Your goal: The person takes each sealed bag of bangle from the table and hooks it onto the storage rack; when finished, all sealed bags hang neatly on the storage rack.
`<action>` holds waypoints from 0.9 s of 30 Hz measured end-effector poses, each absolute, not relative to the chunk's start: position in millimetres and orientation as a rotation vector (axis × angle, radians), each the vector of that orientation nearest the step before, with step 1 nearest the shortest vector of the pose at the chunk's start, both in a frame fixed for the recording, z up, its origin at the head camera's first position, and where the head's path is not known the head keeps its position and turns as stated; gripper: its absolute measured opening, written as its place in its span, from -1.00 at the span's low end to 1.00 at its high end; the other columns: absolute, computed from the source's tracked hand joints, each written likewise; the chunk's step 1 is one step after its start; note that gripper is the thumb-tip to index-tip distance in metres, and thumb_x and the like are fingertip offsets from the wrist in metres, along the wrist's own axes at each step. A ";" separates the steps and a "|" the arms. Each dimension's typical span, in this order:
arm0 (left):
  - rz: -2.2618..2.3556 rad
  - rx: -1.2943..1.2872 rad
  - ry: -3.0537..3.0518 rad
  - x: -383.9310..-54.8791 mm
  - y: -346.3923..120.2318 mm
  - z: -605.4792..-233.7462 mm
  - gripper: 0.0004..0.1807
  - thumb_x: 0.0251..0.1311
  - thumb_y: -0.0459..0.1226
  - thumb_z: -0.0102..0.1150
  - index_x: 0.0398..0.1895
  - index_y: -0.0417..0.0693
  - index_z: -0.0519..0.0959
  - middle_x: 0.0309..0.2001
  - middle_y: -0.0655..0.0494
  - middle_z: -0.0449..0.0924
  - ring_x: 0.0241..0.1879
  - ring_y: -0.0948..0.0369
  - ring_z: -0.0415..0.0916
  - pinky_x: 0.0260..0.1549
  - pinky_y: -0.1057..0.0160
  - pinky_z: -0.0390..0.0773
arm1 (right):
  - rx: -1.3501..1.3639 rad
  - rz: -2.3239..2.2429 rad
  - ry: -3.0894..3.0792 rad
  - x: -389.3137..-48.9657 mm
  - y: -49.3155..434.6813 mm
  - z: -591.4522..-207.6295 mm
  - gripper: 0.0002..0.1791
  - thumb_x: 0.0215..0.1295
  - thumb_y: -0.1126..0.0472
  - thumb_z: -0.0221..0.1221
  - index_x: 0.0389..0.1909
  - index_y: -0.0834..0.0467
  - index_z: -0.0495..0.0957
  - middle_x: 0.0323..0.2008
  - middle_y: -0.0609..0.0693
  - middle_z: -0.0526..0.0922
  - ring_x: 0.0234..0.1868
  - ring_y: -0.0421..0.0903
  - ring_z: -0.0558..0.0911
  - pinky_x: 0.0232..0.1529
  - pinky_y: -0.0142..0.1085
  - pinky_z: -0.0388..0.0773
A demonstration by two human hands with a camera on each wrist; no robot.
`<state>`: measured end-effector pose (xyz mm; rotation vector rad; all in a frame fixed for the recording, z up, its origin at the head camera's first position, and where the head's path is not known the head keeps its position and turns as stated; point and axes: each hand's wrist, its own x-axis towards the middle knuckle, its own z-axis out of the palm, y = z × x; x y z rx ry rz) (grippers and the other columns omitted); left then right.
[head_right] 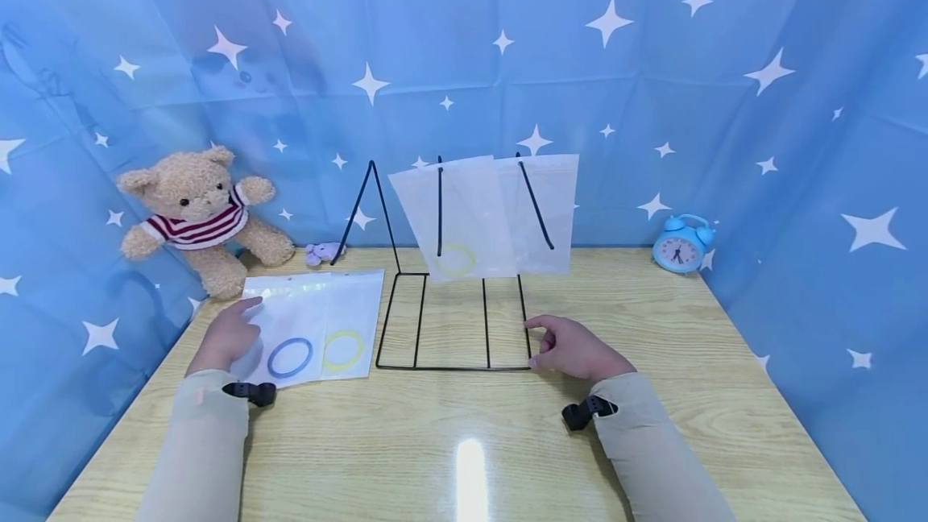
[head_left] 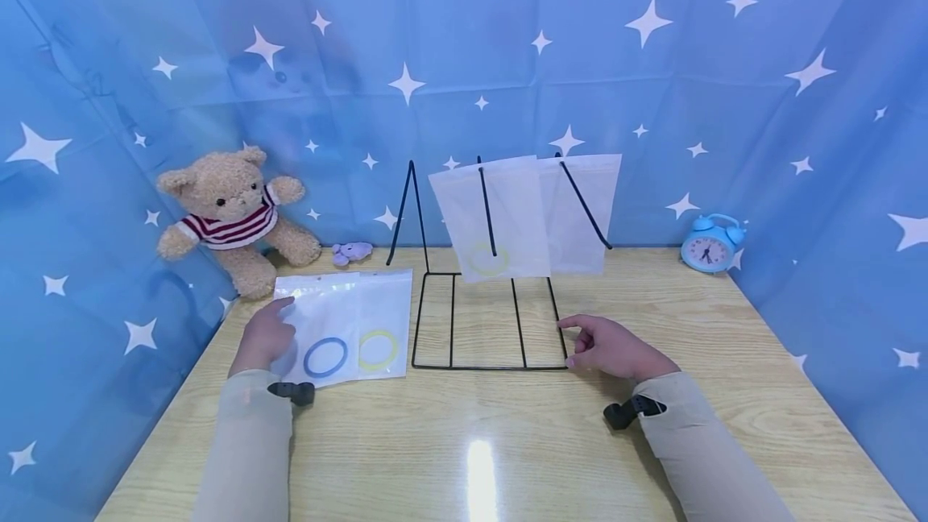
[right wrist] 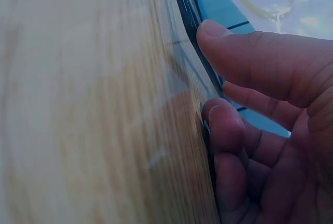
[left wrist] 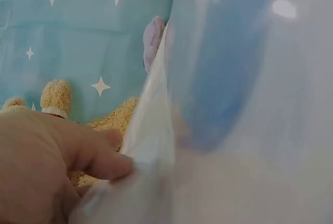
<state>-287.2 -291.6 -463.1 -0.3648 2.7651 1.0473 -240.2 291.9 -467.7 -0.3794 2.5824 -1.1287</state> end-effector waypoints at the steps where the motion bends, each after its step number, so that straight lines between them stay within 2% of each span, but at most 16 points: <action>1: 1.078 -0.364 2.766 -287.2 -291.9 -463.2 -0.26 0.36 -0.46 -0.21 0.65 -0.21 0.15 0.63 -0.41 0.01 0.58 -0.36 0.02 0.50 -0.40 0.11 | -0.378 -1.126 2.583 -240.2 291.9 -467.6 -0.24 0.28 0.23 0.46 0.47 0.25 0.42 -0.31 0.04 0.57 -0.33 -0.05 0.49 -0.35 -0.24 0.47; 4: 1.162 -0.361 2.776 -286.2 -292.0 -462.4 -0.34 0.34 -0.45 -0.21 0.55 -0.25 0.33 0.59 -0.42 0.11 0.57 -0.36 0.06 0.49 -0.40 0.13 | -0.377 -1.120 2.586 -240.5 292.3 -467.5 -0.24 0.28 0.23 0.46 0.47 0.24 0.42 -0.31 0.03 0.57 -0.34 -0.05 0.49 -0.35 -0.25 0.47; 7: 1.230 -0.387 2.757 -285.6 -291.8 -461.2 -0.38 0.36 -0.44 -0.22 0.50 -0.22 0.41 0.60 -0.38 0.11 0.57 -0.35 0.05 0.48 -0.42 0.14 | -0.368 -1.119 2.591 -240.5 291.9 -467.9 -0.24 0.28 0.23 0.47 0.47 0.23 0.43 -0.31 0.04 0.57 -0.34 -0.04 0.49 -0.34 -0.23 0.47; 13: 1.292 -0.358 2.729 -284.3 -290.9 -457.3 -0.33 0.36 -0.45 -0.26 0.55 -0.10 0.40 0.66 -0.31 0.01 0.60 -0.31 0.01 0.48 -0.41 0.16 | -0.355 -1.120 2.594 -240.8 291.9 -468.7 -0.25 0.27 0.23 0.47 0.46 0.22 0.44 -0.32 0.04 0.56 -0.35 -0.04 0.49 -0.36 -0.23 0.47; 16: 1.366 -0.301 2.690 -282.5 -289.3 -455.6 -0.34 0.42 -0.41 -0.26 0.56 -0.02 0.40 0.68 -0.24 -0.01 0.61 -0.26 0.00 0.51 -0.43 0.05 | -0.365 -1.120 2.590 -241.4 292.5 -468.9 -0.25 0.28 0.22 0.46 0.46 0.24 0.43 -0.31 0.04 0.56 -0.36 -0.05 0.49 -0.37 -0.24 0.47; 20: 1.481 -0.215 2.637 -279.7 -286.5 -453.3 -0.41 0.52 -0.34 -0.23 0.56 0.07 0.42 0.70 -0.12 0.00 0.62 -0.19 -0.01 0.53 -0.43 0.00 | -0.368 -1.121 2.584 -241.7 292.6 -468.7 -0.25 0.28 0.21 0.46 0.46 0.25 0.42 -0.31 0.04 0.57 -0.36 -0.06 0.49 -0.37 -0.24 0.47; 24: 1.568 -0.127 2.622 -277.6 -283.7 -450.4 -0.47 0.58 -0.32 -0.19 0.52 0.08 0.47 0.69 -0.06 0.04 0.68 -0.17 -0.13 0.56 -0.40 -0.06 | -0.365 -1.122 2.581 -241.8 292.7 -469.0 -0.25 0.28 0.21 0.46 0.46 0.24 0.42 -0.31 0.04 0.58 -0.36 -0.05 0.49 -0.36 -0.23 0.47; 27: 1.628 -0.092 2.614 -276.7 -281.0 -448.0 -0.51 0.60 -0.30 -0.16 0.49 0.07 0.50 0.68 -0.01 0.10 0.66 -0.11 -0.06 0.57 -0.33 -0.01 | -0.359 -1.121 2.585 -242.0 292.6 -469.4 -0.25 0.28 0.22 0.47 0.46 0.23 0.43 -0.31 0.04 0.57 -0.36 -0.05 0.49 -0.36 -0.23 0.47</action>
